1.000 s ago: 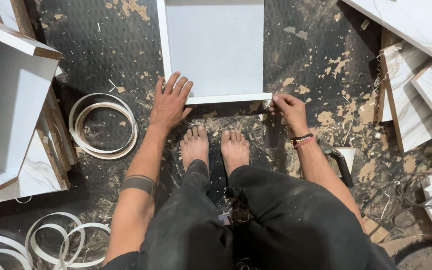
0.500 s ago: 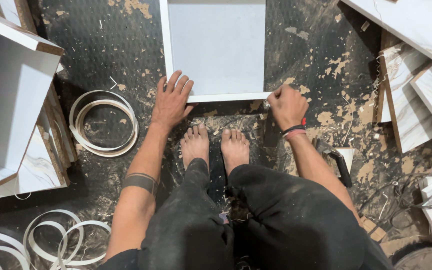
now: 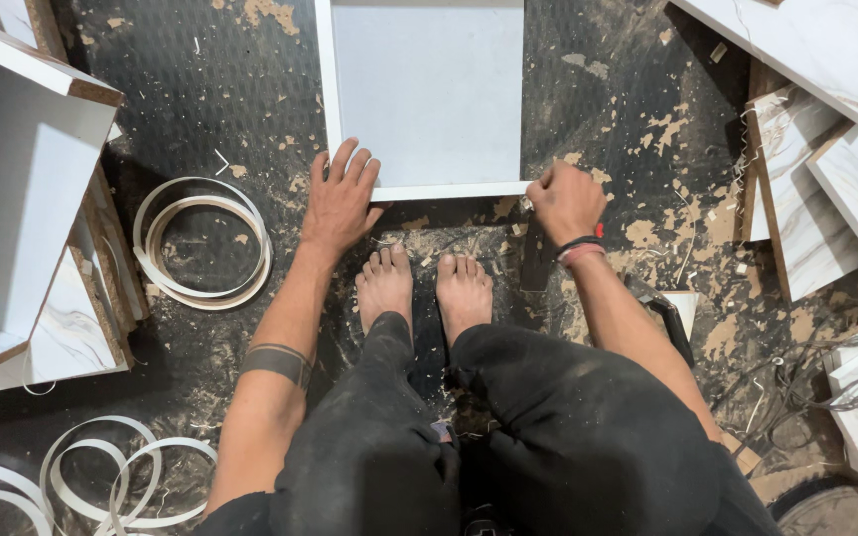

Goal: The person kneels on the workshop floor and applies white edge banding tape to the front edges of white drawer boxes. They press the tape along an edge, run a hand-held iron over it to activate the adhesive, press the banding down by hand, trim off excess, and rotate the box to band additional edges.

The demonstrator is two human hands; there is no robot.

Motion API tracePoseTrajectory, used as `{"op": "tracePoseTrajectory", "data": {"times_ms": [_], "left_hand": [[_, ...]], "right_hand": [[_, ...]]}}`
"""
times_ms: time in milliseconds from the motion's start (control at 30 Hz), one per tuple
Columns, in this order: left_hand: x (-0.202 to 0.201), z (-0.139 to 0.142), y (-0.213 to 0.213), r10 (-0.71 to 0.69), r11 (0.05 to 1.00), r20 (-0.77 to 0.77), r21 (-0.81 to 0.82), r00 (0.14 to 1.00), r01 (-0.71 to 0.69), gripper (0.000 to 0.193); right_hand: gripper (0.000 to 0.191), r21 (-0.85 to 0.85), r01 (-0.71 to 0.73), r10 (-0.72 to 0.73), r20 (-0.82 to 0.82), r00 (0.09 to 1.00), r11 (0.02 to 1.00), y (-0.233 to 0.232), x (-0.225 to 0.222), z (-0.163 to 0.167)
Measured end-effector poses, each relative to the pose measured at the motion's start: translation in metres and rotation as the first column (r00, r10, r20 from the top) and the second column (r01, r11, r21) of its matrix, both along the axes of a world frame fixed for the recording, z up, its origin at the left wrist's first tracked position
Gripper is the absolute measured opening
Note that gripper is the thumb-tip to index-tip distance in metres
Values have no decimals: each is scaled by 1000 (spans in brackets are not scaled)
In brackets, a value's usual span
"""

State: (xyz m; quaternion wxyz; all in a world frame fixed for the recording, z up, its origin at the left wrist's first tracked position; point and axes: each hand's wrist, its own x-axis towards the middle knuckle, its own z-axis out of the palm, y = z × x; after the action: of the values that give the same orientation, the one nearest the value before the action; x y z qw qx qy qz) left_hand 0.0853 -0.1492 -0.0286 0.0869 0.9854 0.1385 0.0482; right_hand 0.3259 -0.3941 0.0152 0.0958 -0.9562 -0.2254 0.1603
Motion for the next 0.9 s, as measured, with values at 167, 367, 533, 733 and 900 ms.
{"op": "tracePoseTrajectory", "data": {"times_ms": [167, 367, 533, 733, 900], "left_hand": [[-1, 3, -2, -3, 1000, -18, 11, 1000, 3, 69], [0, 5, -3, -2, 1000, -16, -2, 1000, 2, 68], [-1, 4, -3, 1, 1000, -9, -21, 1000, -1, 68], [-2, 1, -2, 3, 1000, 33, -28, 999, -3, 65], [-2, 0, -3, 10, 998, -1, -55, 1000, -10, 68]], "right_hand": [[13, -158, -263, 300, 295, 907, 952, 7, -12, -6], [4, -218, -334, 383, 244, 891, 917, 18, -15, -6], [6, -181, -333, 371, 255, 893, 925, 19, -16, 1], [18, 367, 278, -114, -410, 905, 888, -11, 4, 7], [17, 629, 580, -5, -676, 737, 517, -23, -11, -23]]}}
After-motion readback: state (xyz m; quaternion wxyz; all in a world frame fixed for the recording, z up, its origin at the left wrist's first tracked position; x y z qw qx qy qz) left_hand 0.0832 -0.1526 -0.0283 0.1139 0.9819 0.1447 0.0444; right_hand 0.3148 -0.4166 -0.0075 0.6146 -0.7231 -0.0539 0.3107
